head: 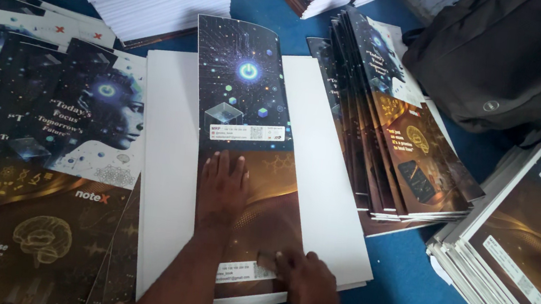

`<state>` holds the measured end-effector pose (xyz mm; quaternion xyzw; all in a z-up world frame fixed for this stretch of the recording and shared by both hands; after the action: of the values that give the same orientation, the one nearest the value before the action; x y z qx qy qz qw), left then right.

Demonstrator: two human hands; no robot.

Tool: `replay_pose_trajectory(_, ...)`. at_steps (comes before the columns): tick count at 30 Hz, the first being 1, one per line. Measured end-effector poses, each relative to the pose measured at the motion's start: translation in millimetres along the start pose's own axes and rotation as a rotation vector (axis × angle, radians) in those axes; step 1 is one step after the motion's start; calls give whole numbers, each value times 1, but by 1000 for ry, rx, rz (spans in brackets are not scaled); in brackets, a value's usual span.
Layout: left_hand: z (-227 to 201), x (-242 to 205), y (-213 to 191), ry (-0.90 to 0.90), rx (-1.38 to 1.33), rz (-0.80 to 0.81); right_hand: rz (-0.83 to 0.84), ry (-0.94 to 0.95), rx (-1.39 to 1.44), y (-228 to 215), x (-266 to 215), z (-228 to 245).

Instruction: The person sits on the floor and repeatedly inserts a printed cover sheet into a white book block, then presses the spine to secure it. The person handles multiple book blocks and cover sheets one at a time, stacking the finished books to the side.

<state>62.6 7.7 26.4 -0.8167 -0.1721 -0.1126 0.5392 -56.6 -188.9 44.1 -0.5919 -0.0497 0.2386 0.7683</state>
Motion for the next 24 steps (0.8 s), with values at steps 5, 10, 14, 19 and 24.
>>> replay_pose_trajectory(5, 0, 2, 2, -15, 5, 5, 7, -92, -85, 5, -8, 13)
replay_pose_trajectory(10, 0, 3, -1, -14, 6, 20, 84, -12, -137, 33, -16, 2)
replay_pose_trajectory(14, -2, 0, -6, -13, -15, -6, 77, -37, -102, 53, -22, -5)
replay_pose_trajectory(19, 1, -3, -5, -7, -27, -4, 133, 25, 48, 61, -29, -17)
replay_pose_trajectory(24, 4, -25, -12, 114, 1, -187, 88, 152, -31, 9, -11, -21)
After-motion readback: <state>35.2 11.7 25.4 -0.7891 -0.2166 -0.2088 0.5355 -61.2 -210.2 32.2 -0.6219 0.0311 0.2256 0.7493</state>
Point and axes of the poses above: each hand's wrist, its own x-axis towards the middle knuckle, its own y-axis out of the palm, z = x × y, the point moved 7 cm from there along x, towards the middle knuckle, and after that the axes turned 4 degrees about -y, right-handed, at the moved point
